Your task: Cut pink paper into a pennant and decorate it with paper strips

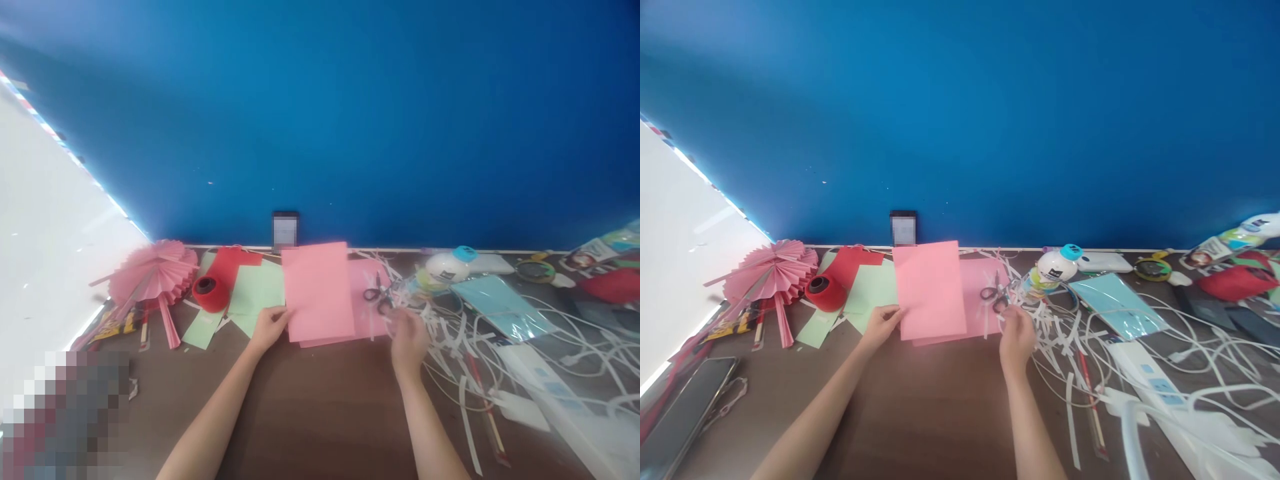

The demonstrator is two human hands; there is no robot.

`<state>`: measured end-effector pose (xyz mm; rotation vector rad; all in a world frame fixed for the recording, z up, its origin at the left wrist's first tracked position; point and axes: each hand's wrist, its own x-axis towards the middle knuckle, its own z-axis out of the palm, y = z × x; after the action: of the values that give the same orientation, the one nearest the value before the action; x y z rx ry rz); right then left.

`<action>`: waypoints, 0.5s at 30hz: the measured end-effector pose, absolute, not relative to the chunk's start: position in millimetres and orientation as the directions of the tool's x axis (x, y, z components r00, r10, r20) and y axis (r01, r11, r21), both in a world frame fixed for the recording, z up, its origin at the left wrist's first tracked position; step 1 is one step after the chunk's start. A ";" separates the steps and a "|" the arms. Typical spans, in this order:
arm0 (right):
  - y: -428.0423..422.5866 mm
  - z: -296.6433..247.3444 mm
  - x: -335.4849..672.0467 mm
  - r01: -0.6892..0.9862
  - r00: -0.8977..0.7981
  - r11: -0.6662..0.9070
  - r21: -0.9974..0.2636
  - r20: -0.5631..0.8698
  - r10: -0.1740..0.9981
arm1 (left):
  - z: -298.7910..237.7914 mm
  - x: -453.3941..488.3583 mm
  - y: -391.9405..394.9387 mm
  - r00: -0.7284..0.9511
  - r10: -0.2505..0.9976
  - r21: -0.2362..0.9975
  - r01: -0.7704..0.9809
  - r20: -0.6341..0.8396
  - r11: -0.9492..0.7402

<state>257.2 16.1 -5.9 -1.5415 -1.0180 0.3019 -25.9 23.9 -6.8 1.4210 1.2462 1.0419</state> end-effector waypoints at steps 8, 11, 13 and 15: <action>17.6 -4.2 261.1 0.926 0.240 -0.014 -0.377 0.559 0.794 | -18.5 -25.1 31.1 0.062 0.998 0.994 0.104 0.013 -0.019; 34.0 10.2 261.7 0.927 0.337 -0.259 -0.270 0.300 0.893 | -21.5 -25.6 33.5 0.058 0.998 0.995 0.098 0.014 -0.019; 52.4 19.4 261.3 0.877 0.437 -0.397 -0.269 0.106 0.893 | -22.0 -25.8 34.5 0.062 0.998 0.996 0.083 0.022 -0.027; 71.5 25.6 260.7 0.843 0.471 -0.431 -0.322 0.054 0.881 | -20.9 -26.2 34.5 0.067 0.997 0.997 0.070 0.025 -0.030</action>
<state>260.7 71.5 25.6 -2.4186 -1.4646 0.1751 -26.2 34.5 -20.9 1.3120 1.1984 1.1461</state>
